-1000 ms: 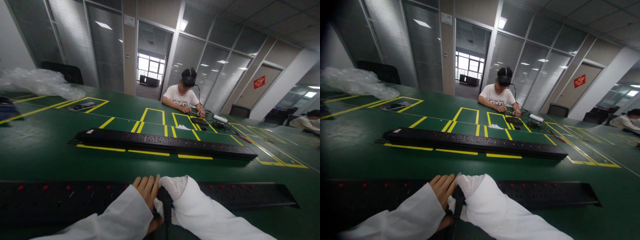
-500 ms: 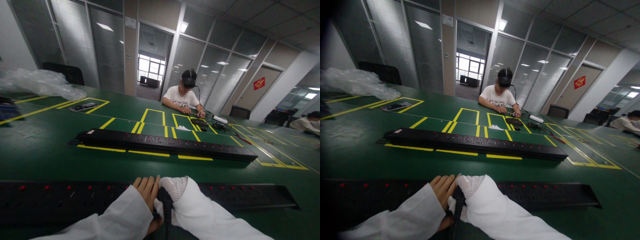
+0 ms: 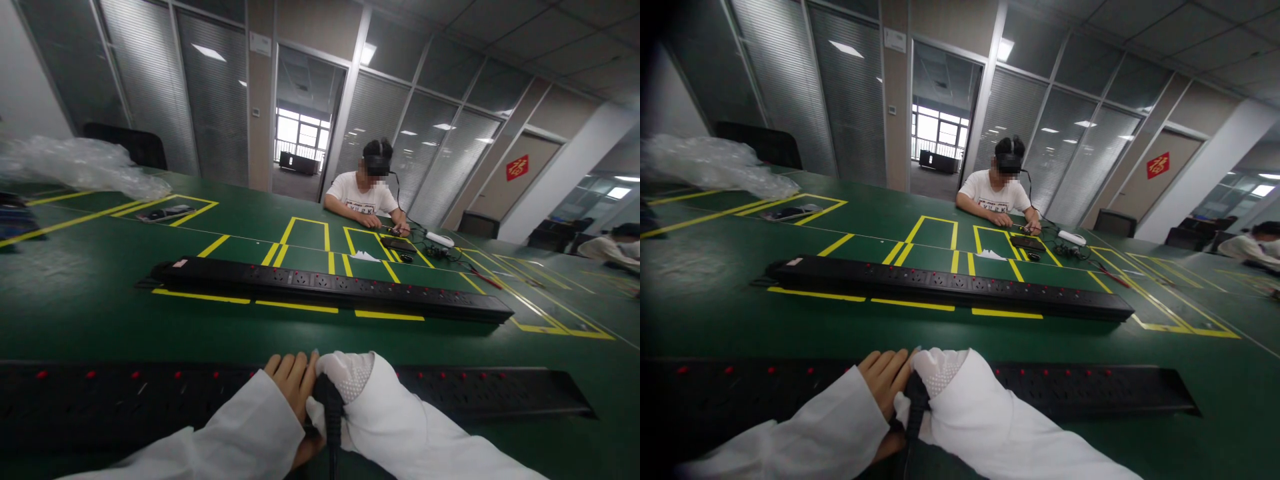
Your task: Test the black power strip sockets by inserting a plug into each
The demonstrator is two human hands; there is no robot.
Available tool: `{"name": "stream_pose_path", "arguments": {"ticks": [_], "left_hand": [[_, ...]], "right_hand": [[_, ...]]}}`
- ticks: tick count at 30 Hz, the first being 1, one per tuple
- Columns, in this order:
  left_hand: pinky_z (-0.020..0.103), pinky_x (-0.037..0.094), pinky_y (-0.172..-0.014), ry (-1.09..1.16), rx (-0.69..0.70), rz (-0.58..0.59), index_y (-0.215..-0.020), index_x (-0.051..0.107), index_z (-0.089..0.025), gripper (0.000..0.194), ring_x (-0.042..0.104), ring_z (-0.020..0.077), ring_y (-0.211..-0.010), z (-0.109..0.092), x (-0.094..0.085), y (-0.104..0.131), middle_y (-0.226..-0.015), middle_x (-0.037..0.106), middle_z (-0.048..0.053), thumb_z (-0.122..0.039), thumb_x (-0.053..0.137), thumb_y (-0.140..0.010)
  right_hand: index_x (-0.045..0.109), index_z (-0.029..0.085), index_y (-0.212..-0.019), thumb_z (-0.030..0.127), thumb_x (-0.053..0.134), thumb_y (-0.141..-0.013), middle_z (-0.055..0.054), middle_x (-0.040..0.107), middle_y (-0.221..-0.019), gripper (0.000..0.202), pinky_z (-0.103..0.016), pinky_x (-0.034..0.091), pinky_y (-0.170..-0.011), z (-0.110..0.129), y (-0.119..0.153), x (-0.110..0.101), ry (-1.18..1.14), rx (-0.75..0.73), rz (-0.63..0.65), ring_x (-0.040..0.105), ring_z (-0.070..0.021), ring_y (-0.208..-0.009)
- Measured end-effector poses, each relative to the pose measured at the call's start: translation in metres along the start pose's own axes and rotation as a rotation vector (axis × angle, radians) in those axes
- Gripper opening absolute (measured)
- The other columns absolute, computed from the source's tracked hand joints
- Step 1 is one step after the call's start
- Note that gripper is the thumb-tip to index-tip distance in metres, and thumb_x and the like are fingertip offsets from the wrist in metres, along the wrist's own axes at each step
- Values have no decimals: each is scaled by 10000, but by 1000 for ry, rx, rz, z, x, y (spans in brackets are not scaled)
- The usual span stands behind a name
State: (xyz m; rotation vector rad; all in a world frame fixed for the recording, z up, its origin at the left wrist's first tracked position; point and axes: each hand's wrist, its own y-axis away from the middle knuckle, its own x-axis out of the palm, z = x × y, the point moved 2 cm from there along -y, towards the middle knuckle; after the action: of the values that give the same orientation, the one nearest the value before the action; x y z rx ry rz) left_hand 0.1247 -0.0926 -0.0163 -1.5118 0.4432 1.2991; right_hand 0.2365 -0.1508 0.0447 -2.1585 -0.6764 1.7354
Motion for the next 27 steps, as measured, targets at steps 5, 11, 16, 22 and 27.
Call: {"name": "stream_pose_path", "arguments": {"ticks": [5, 11, 16, 22, 27], "left_hand": [[371, 393, -711, -7, 0, 12, -1181, 595, -113, 435, 595, 231, -785, 1, -2, -1, -1017, 664, 136, -63, 271, -895], [384, 399, -716, 26, 1, 42, -1203, 577, -87, 401, 588, 253, -810, 1, -5, -1, -1042, 653, 150, -134, 328, -893], [389, 404, -707, 19, 6, 64, -1219, 562, -76, 408, 589, 259, -808, 1, -5, -1, -1052, 647, 164, -140, 330, -890], [382, 415, -737, 29, -20, 90, -1227, 559, -99, 420, 594, 247, -843, 0, -6, -2, -1075, 648, 148, -101, 299, -897], [415, 429, -794, 133, -27, 222, -1283, 496, -72, 664, 566, 301, -914, 2, -14, -3, -1139, 612, 171, -344, 619, -690]], "right_hand": [[561, 240, -801, 269, 480, -860, 42, 579, -640, 104, -258, 195, -479, -4, 4, 1, -93, -4, 115, 541, -114, -483], [568, 241, -835, 300, 477, -868, 36, 584, -679, 114, -247, 158, -454, -6, -1, -8, -78, -38, 206, 508, -99, -481], [576, 238, -842, 269, 450, -876, 31, 589, -680, 135, -250, 171, -449, -5, -2, -10, -87, -41, 232, 513, -106, -483], [571, 243, -832, 282, 466, -862, 44, 616, -666, 116, -245, 263, -471, -5, -1, -12, -160, 25, 207, 562, -121, -506], [558, 251, -853, 372, 534, -788, 59, 635, -647, 140, -211, 279, -445, -8, -3, -10, -179, 27, 296, 545, -112, -467]]}}
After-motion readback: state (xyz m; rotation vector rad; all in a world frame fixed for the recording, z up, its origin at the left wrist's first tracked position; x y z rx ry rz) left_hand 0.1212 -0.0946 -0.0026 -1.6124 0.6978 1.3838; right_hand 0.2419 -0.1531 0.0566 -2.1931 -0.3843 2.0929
